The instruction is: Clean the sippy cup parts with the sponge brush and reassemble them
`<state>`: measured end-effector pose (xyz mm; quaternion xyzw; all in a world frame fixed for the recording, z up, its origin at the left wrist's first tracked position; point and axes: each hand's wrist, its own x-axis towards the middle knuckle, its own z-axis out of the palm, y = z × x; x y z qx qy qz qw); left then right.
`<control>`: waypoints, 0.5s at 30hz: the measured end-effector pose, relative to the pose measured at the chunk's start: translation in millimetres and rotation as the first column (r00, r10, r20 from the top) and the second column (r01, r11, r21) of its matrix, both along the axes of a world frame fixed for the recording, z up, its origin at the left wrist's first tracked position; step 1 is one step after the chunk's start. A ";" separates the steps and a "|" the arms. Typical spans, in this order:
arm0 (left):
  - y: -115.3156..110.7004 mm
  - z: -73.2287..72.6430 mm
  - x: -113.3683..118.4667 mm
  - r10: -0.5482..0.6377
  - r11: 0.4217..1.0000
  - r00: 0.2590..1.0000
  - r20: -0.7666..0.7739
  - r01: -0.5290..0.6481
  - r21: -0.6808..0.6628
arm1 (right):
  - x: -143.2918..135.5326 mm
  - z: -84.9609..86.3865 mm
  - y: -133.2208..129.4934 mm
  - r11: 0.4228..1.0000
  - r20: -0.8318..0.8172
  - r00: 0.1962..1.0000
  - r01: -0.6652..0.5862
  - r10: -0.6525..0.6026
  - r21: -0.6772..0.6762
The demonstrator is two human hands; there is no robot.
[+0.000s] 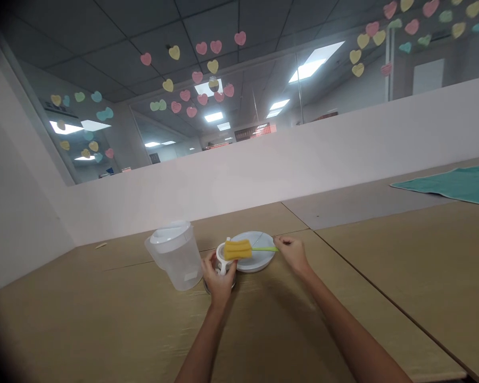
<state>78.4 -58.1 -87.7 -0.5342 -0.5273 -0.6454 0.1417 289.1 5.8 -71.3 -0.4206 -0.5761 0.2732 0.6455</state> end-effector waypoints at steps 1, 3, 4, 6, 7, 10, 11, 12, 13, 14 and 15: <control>0.3 0.0 -2.7 0.024 1.000 0.999 -0.022 -0.024 0.007 | 0.3 -0.9 -0.2 0.999 0.029 0.999 0.035 -0.036 0.032; 0.7 -0.4 -8.0 0.062 0.997 0.994 -0.095 -0.058 0.041 | 2.7 -4.1 1.1 0.986 0.094 0.985 0.138 -0.146 0.088; 0.9 -0.9 -10.5 0.074 0.996 0.985 -0.154 -0.065 0.063 | 4.5 -6.0 2.2 0.975 0.128 0.971 0.186 -0.201 0.122; 1.9 -2.5 -14.8 0.099 0.991 0.950 -0.295 -0.066 0.118 | 7.3 -9.6 4.5 0.948 0.187 0.940 0.247 -0.284 0.198; 2.5 -3.4 -16.2 0.116 0.987 0.923 -0.366 -0.066 0.146 | 7.8 -11.0 5.2 0.936 0.207 0.928 0.259 -0.310 0.241; 4.0 -5.2 -17.7 0.162 0.976 0.836 -0.524 -0.059 0.208 | 3.3 -12.9 4.1 0.904 0.236 0.914 0.234 -0.330 0.357; 4.3 -5.2 -17.4 0.168 0.974 0.818 -0.550 -0.052 0.221 | 0.1 -12.9 2.6 0.897 0.237 0.916 0.218 -0.324 0.384; 4.3 -5.1 -16.9 0.173 0.972 0.806 -0.566 -0.046 0.232 | -3.5 -12.7 0.7 0.893 0.234 0.919 0.206 -0.317 0.401; 4.2 -4.9 -16.2 0.178 0.970 0.802 -0.571 -0.044 0.240 | -7.3 -12.4 -1.5 0.891 0.231 0.922 0.199 -0.311 0.408; 4.0 -4.8 -15.4 0.181 0.968 0.802 -0.569 -0.044 0.247 | -11.0 -12.2 -3.8 0.892 0.227 0.923 0.201 -0.311 0.405; 3.7 -4.8 -14.5 0.184 0.966 0.805 -0.564 -0.044 0.253 | -14.4 -12.0 -6.2 0.895 0.228 0.922 0.206 -0.313 0.395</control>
